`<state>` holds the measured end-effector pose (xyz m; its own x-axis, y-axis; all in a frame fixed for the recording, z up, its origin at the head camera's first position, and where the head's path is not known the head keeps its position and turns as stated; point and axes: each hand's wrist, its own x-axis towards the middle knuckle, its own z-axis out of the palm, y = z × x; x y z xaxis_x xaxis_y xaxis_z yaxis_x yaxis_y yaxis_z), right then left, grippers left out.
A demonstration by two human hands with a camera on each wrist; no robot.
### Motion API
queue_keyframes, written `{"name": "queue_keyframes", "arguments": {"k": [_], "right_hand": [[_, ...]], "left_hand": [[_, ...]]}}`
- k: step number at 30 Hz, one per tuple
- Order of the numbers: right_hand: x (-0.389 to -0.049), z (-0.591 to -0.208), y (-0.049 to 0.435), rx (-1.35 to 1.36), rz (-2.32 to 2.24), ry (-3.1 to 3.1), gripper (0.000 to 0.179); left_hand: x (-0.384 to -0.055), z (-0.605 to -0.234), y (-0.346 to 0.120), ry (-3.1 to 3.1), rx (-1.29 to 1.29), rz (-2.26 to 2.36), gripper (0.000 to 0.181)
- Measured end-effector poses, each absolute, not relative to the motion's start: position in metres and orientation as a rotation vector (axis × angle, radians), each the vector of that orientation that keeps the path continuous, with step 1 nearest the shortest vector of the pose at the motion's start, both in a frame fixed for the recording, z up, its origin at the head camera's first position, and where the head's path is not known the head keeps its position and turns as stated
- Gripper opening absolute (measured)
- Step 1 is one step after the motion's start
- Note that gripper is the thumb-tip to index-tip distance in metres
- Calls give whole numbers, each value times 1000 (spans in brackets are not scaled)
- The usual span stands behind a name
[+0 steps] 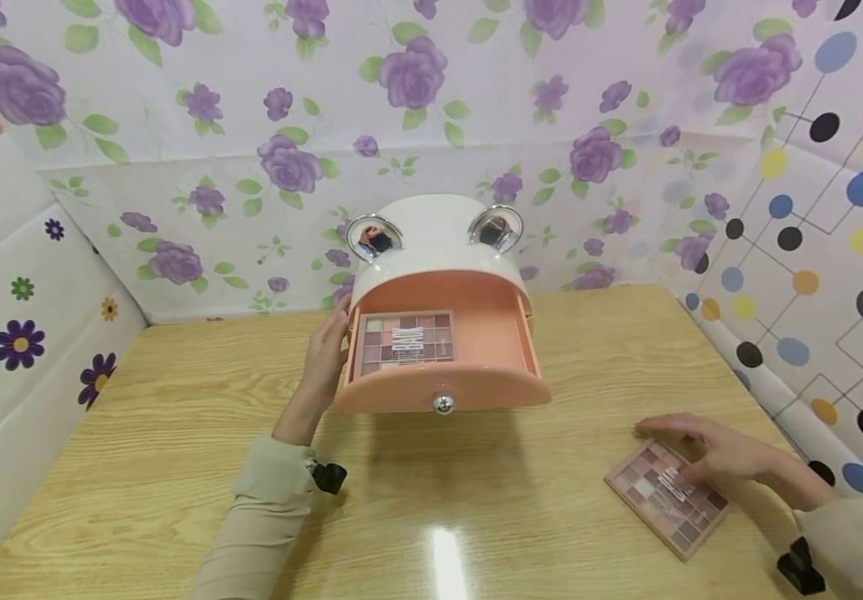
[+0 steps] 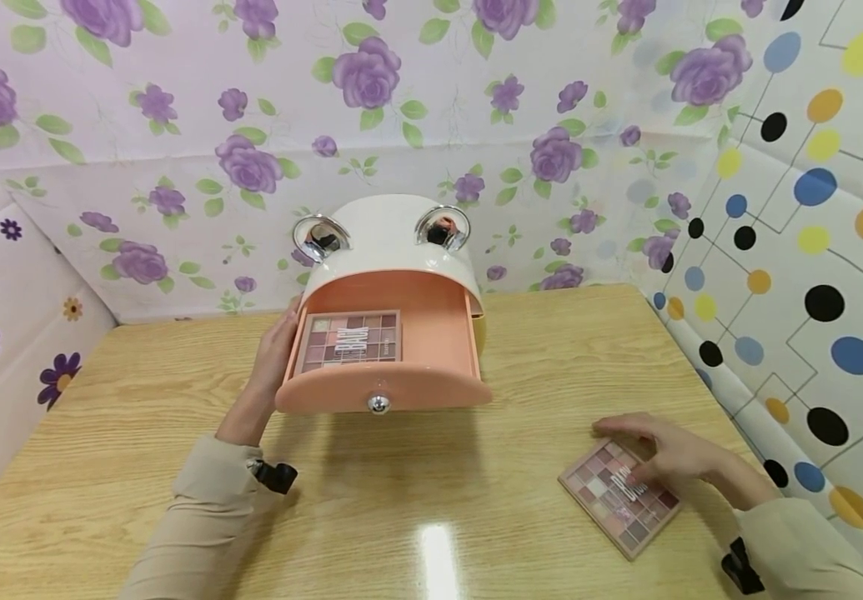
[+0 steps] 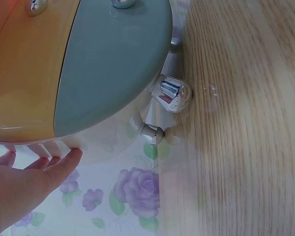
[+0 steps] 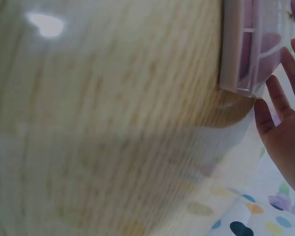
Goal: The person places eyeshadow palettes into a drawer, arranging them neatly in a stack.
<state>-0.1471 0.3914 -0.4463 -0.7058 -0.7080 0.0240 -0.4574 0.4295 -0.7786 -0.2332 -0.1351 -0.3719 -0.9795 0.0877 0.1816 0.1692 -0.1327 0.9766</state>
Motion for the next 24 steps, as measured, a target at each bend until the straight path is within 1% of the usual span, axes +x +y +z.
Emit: {"name": "queue_keyframes", "arguments": {"k": [5,10,12,18,21,24], "right_hand": [[-146,-453,392,-1111,-1106,2435,69],[-146,-454,386,-1169,-1010,2563,64],[-146,-454,383,-1128,-984,2609,62],[-146,-455,374,-849,-930,2755,65],[-147,-456,372,-792,-888,2810,67],[-149,-455,370,-794,-880,2803,70]], "left_hand": [[-232,-371,-136,-2044,-287,-2295,50],[-231,-370,-136,-2034,-288,-2294,49],[-232,-370,-136,-2040,-288,-2294,49],[-234,-372,-136,-2047,-297,-2295,50],[-234,-373,-136,-2040,-303,-2296,50],[-234,-373,-136,-2042,-300,-2295,50]]}}
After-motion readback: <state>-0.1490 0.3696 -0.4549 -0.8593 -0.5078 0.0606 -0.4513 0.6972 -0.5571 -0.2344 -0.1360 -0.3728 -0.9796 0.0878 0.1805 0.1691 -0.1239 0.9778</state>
